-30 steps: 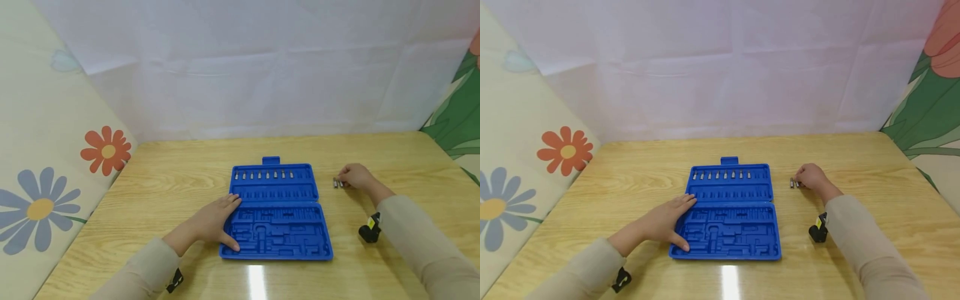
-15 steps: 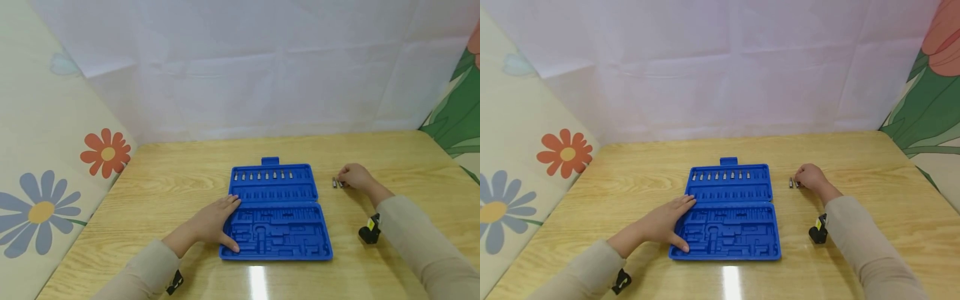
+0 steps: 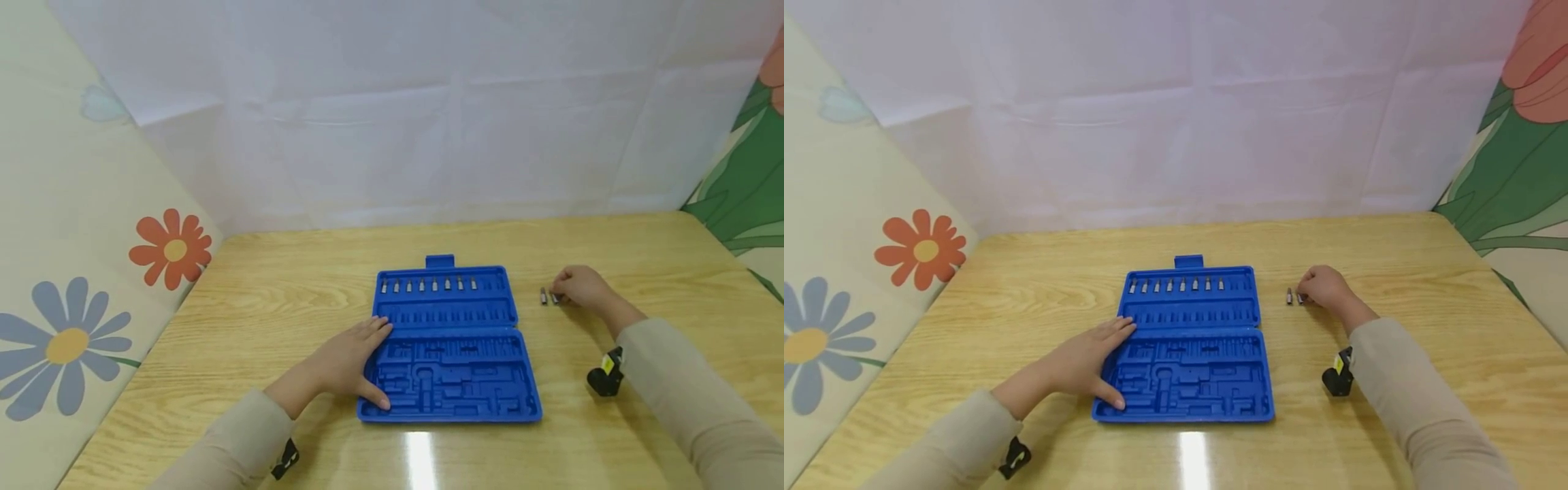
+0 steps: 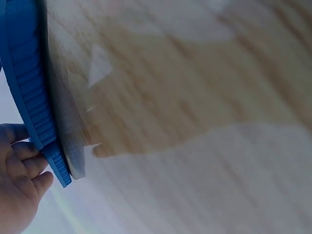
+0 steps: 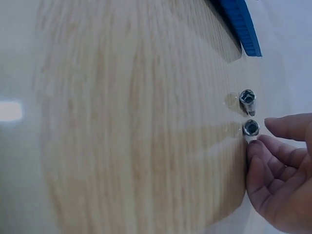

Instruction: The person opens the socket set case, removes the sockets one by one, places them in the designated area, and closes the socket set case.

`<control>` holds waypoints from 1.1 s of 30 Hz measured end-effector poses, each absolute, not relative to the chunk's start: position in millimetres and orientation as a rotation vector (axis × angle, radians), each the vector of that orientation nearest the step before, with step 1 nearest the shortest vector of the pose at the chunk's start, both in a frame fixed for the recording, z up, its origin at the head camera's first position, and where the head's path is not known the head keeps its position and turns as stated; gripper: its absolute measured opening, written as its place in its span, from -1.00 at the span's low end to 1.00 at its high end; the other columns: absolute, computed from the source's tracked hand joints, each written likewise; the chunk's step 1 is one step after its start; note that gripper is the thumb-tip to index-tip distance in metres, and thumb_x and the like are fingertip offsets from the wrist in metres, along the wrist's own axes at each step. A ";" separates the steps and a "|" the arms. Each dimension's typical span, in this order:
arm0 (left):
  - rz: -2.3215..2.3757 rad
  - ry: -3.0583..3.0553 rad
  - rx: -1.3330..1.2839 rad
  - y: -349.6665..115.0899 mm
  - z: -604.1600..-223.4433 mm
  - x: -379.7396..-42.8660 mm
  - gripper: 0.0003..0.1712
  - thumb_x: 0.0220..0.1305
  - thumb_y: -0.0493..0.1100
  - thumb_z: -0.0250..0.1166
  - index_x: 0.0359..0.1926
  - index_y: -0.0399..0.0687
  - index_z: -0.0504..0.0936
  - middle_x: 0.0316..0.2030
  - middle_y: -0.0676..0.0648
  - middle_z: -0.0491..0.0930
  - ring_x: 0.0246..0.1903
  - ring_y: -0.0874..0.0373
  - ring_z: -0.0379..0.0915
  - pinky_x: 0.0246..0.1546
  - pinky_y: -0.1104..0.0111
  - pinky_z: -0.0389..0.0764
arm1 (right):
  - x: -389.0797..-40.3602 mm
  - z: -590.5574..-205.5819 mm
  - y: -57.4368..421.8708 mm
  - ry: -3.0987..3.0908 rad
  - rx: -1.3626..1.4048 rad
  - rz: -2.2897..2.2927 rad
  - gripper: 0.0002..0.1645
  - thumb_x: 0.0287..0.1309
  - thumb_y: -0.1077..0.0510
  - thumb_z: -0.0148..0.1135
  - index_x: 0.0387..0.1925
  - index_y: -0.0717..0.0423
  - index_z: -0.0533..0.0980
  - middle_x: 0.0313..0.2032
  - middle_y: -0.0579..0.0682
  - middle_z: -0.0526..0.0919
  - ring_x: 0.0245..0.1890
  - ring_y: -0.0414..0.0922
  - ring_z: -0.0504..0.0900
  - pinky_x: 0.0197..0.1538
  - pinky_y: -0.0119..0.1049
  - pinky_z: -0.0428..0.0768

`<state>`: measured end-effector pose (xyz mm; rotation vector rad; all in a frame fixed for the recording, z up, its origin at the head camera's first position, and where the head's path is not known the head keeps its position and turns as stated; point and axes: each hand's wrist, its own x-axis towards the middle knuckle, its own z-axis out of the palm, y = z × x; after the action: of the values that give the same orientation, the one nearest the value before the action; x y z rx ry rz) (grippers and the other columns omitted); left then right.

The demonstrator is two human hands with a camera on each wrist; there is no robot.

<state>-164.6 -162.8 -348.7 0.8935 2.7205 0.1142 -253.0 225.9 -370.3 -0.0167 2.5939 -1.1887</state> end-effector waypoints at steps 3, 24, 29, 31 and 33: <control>0.115 2.722 0.894 -162.7 -348.1 -164.8 0.36 -0.45 0.57 0.10 0.29 -0.23 -0.02 0.27 -0.18 -0.07 0.25 -0.03 -0.22 0.18 0.18 -0.04 | -251.7 -369.5 226.9 2.578 -0.009 -1.225 -0.78 0.13 0.28 -0.05 -0.29 0.45 0.35 -0.39 0.14 0.48 -0.45 -0.13 0.44 -0.39 -0.36 0.47; 0.121 2.716 0.883 -162.9 -348.8 -165.5 0.36 -0.45 0.57 0.10 0.29 -0.22 -0.02 0.27 -0.17 -0.07 0.25 -0.02 -0.22 0.19 0.18 -0.04 | -243.8 -352.3 191.5 2.516 -0.089 -1.397 -0.66 0.17 0.30 -0.18 -0.09 0.50 0.30 -0.22 0.27 0.45 -0.30 -0.03 0.46 -0.21 -0.21 0.51; 0.126 2.709 0.882 -163.6 -348.3 -165.0 0.36 -0.45 0.57 0.10 0.29 -0.22 -0.02 0.27 -0.17 -0.08 0.25 -0.03 -0.22 0.19 0.17 -0.05 | -246.1 -350.7 174.1 2.472 -0.090 -1.472 -0.68 0.17 0.33 -0.19 -0.10 0.48 0.30 -0.19 0.28 0.44 -0.28 -0.01 0.47 -0.18 -0.20 0.50; 0.128 2.707 0.887 -163.8 -348.8 -164.9 0.36 -0.45 0.57 0.09 0.29 -0.22 -0.02 0.28 -0.18 -0.08 0.25 -0.03 -0.23 0.19 0.17 -0.05 | -248.2 -351.2 167.6 2.457 -0.088 -1.503 -0.70 0.15 0.35 -0.18 -0.12 0.49 0.31 -0.23 0.26 0.45 -0.33 -0.05 0.47 -0.20 -0.21 0.51; 0.132 2.707 0.894 -163.9 -349.3 -164.8 0.36 -0.45 0.58 0.08 0.29 -0.22 -0.02 0.27 -0.18 -0.08 0.25 -0.03 -0.23 0.18 0.17 -0.05 | -251.1 -351.3 160.8 2.431 -0.080 -1.543 -0.72 0.14 0.37 -0.16 -0.14 0.49 0.33 -0.28 0.22 0.47 -0.39 -0.10 0.48 -0.22 -0.24 0.52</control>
<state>-164.8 -163.9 -349.3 0.8940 2.7069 0.1324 -251.1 160.8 -351.3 -0.0797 2.4312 -1.5426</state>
